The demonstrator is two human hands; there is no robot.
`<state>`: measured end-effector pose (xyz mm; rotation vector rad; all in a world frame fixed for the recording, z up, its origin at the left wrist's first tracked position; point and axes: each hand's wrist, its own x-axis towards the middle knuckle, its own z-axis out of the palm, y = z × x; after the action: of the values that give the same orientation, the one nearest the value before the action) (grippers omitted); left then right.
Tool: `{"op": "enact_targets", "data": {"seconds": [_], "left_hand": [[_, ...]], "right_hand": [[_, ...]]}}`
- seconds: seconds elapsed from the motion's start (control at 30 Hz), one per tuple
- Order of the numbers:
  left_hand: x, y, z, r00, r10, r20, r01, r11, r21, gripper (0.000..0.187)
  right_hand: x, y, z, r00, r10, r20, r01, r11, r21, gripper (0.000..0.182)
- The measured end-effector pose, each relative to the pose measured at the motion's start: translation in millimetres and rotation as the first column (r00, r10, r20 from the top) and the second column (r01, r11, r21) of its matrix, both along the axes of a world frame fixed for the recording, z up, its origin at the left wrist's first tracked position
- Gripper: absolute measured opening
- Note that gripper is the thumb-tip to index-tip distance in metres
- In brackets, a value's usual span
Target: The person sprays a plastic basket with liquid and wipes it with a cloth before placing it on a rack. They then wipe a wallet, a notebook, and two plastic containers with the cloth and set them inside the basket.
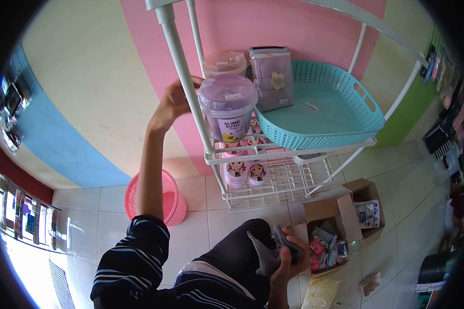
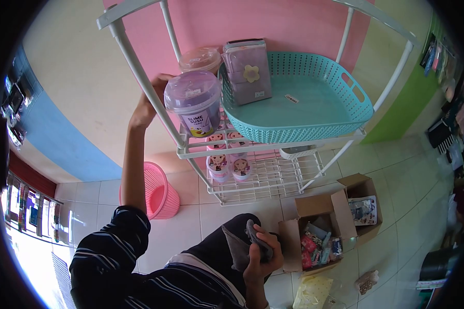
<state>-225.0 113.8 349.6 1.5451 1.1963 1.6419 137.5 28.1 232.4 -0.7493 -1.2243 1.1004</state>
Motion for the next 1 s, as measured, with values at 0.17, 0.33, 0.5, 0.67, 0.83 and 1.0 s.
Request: {"op": "enact_targets", "data": {"seconds": [0.17,0.33,0.5,0.67,0.83,1.0], "left_hand": [[14,21,4,0.851,0.446,-0.277,-0.316,0.857,0.408,0.061],[22,42,-5,0.370,0.775,-0.512,-0.517,0.630,0.579,0.053],[40,46,-5,0.350,0.830,-0.434,-0.626,0.552,0.551,0.052],[39,44,-7,0.356,0.846,-0.398,-0.602,0.533,0.594,0.049],[27,46,-11,0.365,0.865,-0.345,-0.507,0.496,0.705,0.040],[4,19,-63,0.617,0.719,-0.321,-0.548,0.685,0.480,0.038]], "right_hand": [[-1,1,-1,1.000,0.001,0.007,0.000,1.000,-0.023,0.022],[-1,0,-4,1.000,-0.002,-0.022,0.001,0.999,-0.037,0.022],[0,0,-2,1.000,-0.002,-0.013,0.002,0.999,-0.045,0.022],[2,1,-2,1.000,-0.017,-0.002,0.017,0.999,-0.042,0.021],[2,5,-6,0.997,-0.002,-0.079,-0.002,0.999,-0.050,0.020],[12,9,-18,1.000,0.027,0.010,-0.024,0.986,-0.167,0.018]]}}
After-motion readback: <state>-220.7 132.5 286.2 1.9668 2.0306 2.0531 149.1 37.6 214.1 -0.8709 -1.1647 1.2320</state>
